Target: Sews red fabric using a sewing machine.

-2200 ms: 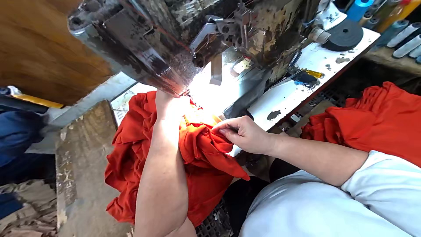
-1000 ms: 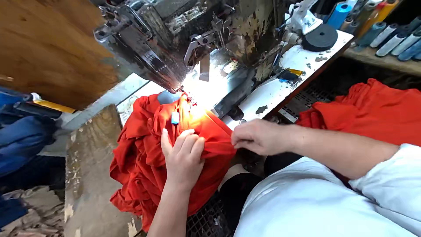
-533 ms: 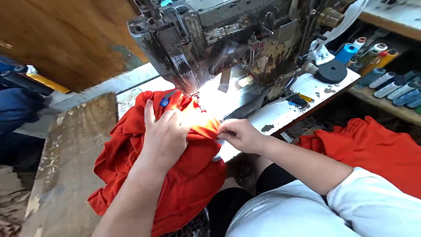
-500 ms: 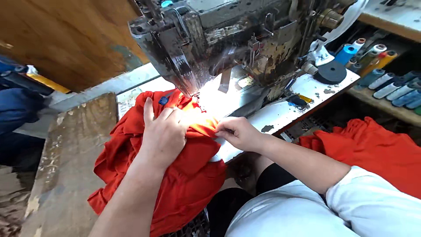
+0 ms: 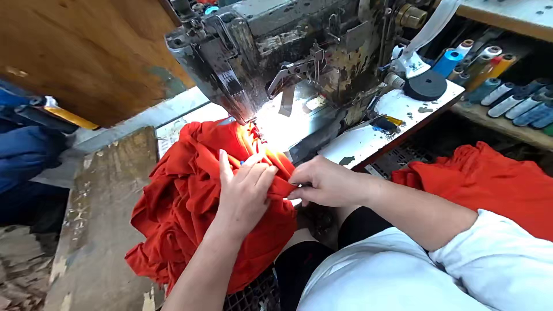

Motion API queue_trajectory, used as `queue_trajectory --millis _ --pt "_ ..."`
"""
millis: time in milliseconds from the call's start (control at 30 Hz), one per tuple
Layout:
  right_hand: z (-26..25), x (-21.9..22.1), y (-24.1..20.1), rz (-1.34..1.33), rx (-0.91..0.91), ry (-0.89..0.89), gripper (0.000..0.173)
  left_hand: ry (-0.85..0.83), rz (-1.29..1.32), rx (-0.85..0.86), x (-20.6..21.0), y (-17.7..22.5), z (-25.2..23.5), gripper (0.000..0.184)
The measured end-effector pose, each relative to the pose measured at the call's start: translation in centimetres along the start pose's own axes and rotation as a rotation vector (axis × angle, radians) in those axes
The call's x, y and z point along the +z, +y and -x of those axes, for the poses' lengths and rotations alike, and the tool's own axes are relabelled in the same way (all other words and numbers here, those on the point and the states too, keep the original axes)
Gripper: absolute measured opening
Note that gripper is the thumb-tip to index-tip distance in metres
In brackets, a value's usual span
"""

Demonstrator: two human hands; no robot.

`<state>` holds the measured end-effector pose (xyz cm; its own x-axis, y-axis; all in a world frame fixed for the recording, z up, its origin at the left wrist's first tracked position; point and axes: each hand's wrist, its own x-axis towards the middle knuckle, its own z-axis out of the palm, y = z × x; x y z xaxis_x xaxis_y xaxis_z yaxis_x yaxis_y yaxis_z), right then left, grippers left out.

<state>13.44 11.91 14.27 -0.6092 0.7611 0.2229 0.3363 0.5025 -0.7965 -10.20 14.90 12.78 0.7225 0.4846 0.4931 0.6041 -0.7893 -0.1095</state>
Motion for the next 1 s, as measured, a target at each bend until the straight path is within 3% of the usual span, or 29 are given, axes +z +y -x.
queue_trajectory --millis 133,300,433,567,667,767,867,1000 --pt "2.3 1.8 2.2 -0.139 0.007 0.118 0.023 -0.038 0.001 0.05 -0.6 -0.2 1.0 0.015" --pt "-0.4 1.8 2.8 -0.192 0.106 0.162 0.023 -0.105 -0.102 0.029 -1.8 -1.5 -1.3 0.013" --pt "-3.6 1.4 3.8 -0.157 0.073 0.211 0.018 -0.147 -0.164 -0.064 -1.9 -3.3 -2.9 0.031" --pt "-5.0 0.4 3.4 -0.124 0.138 0.19 0.019 -0.25 -0.137 -0.129 -2.4 -3.3 -4.2 0.036" --pt "-3.7 0.3 2.8 -0.105 0.122 0.172 0.017 -0.263 0.03 -0.032 -2.2 -2.4 -3.6 0.038" --pt "-1.0 1.2 2.4 -0.101 0.082 0.165 0.021 -0.24 0.095 0.009 -2.2 -2.6 -1.9 0.021" --pt "0.6 2.1 2.9 -0.048 -0.015 0.246 0.022 -0.22 0.078 0.005 -2.6 -3.1 -1.0 0.023" --pt "-0.3 2.3 3.2 -0.016 0.005 0.282 0.02 -0.235 0.03 -0.008 -2.4 -3.9 -1.8 0.031"
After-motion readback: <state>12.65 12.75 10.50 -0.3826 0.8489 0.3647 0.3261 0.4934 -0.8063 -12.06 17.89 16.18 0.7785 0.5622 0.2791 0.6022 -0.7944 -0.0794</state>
